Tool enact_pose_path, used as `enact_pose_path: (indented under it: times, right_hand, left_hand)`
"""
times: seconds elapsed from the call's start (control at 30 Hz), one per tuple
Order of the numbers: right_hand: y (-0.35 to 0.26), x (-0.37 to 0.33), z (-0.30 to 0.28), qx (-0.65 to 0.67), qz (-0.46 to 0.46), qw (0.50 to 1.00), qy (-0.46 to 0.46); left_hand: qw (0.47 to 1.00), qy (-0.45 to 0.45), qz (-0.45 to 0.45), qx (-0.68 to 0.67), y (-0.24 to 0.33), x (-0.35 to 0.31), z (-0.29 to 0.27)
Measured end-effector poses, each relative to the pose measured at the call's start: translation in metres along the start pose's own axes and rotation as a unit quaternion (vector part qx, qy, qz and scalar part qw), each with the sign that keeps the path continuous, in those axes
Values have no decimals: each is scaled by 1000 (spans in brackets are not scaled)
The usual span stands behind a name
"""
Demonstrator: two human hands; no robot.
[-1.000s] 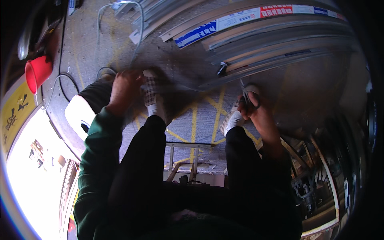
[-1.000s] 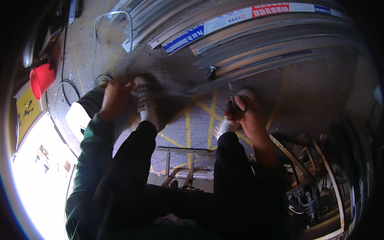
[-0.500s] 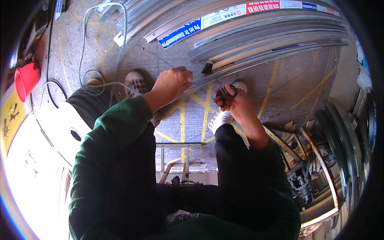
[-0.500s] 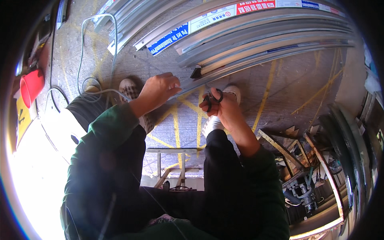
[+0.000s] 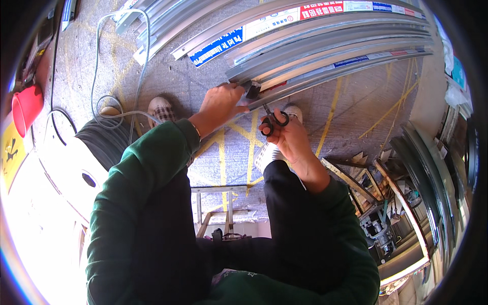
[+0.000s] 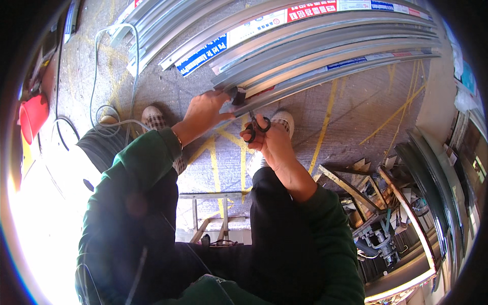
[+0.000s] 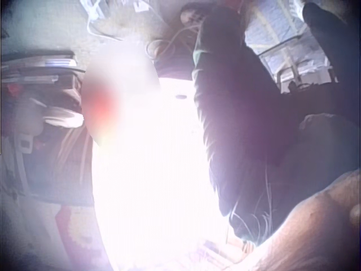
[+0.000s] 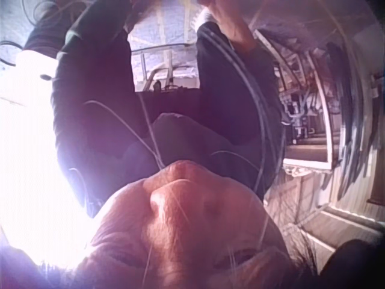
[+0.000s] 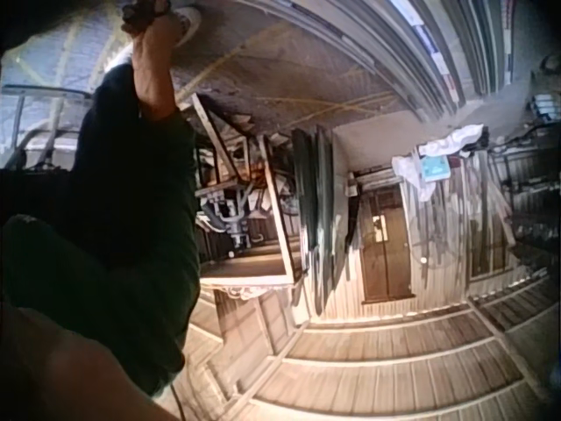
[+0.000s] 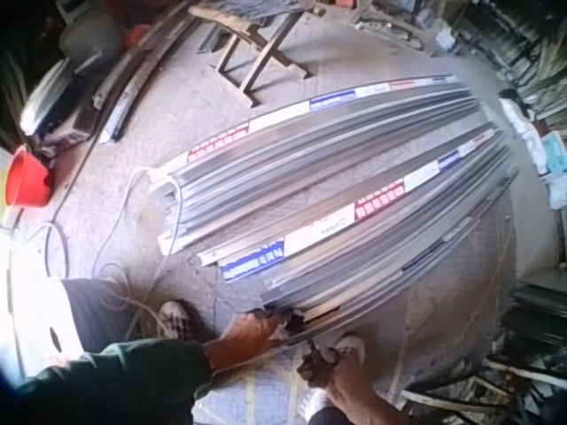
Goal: The person sits on the floor and repeatedly cuts lengths of white cable using scissors. They measure the cable against a stack of aluminum profiles, cut it, and then repeat the process with the remaining cable.
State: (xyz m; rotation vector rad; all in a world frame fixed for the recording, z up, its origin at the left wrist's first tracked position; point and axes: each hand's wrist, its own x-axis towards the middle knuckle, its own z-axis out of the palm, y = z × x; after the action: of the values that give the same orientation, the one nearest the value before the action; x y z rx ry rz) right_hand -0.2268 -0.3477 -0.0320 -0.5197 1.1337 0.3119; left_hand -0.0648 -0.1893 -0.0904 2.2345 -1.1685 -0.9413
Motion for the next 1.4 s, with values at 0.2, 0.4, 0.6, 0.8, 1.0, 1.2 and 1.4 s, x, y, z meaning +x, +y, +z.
enact_pose_path:
  times: [0.2,0.4,0.6,0.8,1.0,1.2,1.4]
  right_hand:
    - [10,0,-9,-16,3,1000,22]
    - [-1,0,-23,7,-60,996,72]
    - [-57,1,-53,25,-146,984,97]
    - [-91,9,-80,-6,-207,967,149]
    - [-140,31,-124,-36,-286,932,221]
    - [-230,58,-176,-9,-334,884,327]
    - [-207,40,-165,6,-306,930,203]
  left_hand:
    - [1000,-23,11,4,7,-4,4]
    - [1000,8,19,10,13,-7,9]
    - [1000,-12,17,-1,10,-6,7]
    - [1000,10,19,3,11,-5,8]
    - [999,-51,-17,1,12,-1,5]
    - [998,-57,-26,-8,15,1,1]
    - [992,-106,-67,-17,14,7,-3]
